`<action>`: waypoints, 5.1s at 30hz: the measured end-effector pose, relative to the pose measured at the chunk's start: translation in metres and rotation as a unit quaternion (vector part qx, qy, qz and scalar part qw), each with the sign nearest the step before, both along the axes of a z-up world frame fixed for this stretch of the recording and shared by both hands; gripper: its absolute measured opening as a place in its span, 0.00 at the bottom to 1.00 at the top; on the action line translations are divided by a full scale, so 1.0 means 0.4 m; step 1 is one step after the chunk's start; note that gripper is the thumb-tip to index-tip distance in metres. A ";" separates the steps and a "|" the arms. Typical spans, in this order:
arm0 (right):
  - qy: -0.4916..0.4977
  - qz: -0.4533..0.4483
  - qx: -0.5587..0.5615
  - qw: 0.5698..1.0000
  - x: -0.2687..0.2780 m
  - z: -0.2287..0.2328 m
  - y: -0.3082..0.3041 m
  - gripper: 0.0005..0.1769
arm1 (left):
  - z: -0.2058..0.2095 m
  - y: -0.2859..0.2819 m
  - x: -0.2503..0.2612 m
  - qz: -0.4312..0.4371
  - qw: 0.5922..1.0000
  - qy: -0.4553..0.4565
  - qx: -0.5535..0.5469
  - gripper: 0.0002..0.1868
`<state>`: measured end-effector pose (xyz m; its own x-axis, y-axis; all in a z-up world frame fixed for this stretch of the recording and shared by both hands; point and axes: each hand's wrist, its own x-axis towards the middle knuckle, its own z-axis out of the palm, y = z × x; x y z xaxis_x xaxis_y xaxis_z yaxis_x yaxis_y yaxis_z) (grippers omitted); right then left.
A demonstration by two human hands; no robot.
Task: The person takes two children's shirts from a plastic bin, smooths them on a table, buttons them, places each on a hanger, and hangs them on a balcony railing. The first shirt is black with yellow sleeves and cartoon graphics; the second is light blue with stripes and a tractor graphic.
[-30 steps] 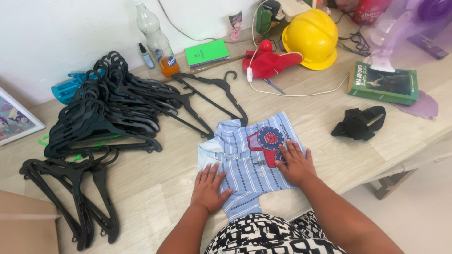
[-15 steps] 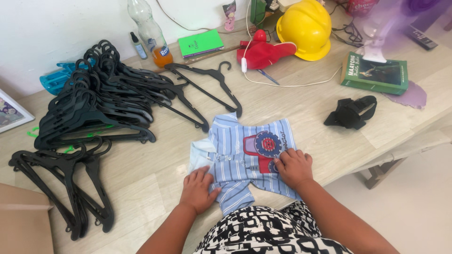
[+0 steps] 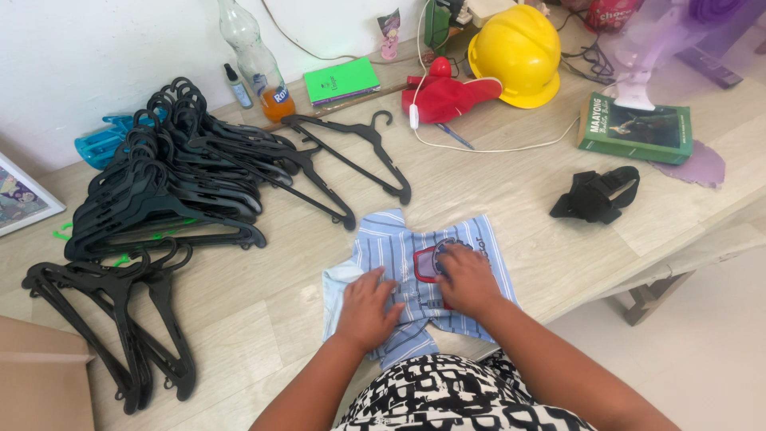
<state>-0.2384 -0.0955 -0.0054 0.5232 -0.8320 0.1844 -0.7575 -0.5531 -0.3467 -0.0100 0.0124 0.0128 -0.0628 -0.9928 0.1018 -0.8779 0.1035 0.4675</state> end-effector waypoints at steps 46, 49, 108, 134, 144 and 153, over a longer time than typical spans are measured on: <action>0.141 0.138 0.107 0.975 0.198 0.013 -0.106 0.38 | -0.024 0.181 0.197 0.324 0.943 0.065 0.049 0.32; 0.152 0.178 0.110 0.966 0.244 0.044 -0.080 0.37 | -0.024 0.203 0.216 0.365 0.926 0.077 0.056 0.32; -0.215 0.256 0.512 0.791 0.498 0.132 0.053 0.24 | 0.058 0.102 0.142 0.372 0.762 0.529 -0.032 0.20; -0.281 -0.039 0.494 0.822 0.315 0.006 -0.093 0.09 | 0.056 0.144 0.321 0.534 0.792 0.282 -0.092 0.26; -0.428 -0.036 0.528 0.732 0.211 0.049 -0.133 0.22 | 0.032 0.185 0.485 0.608 0.778 0.132 0.080 0.29; -0.474 -0.072 0.476 0.738 0.120 0.074 -0.135 0.10 | -0.010 0.147 0.433 0.599 0.799 0.046 -0.023 0.32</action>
<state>-0.1902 -0.1493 0.0243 0.4285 -0.8549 -0.2925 0.0465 0.3441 -0.9378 0.1634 0.0712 0.0087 0.9399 -0.3295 0.0892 -0.3216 -0.7670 0.5553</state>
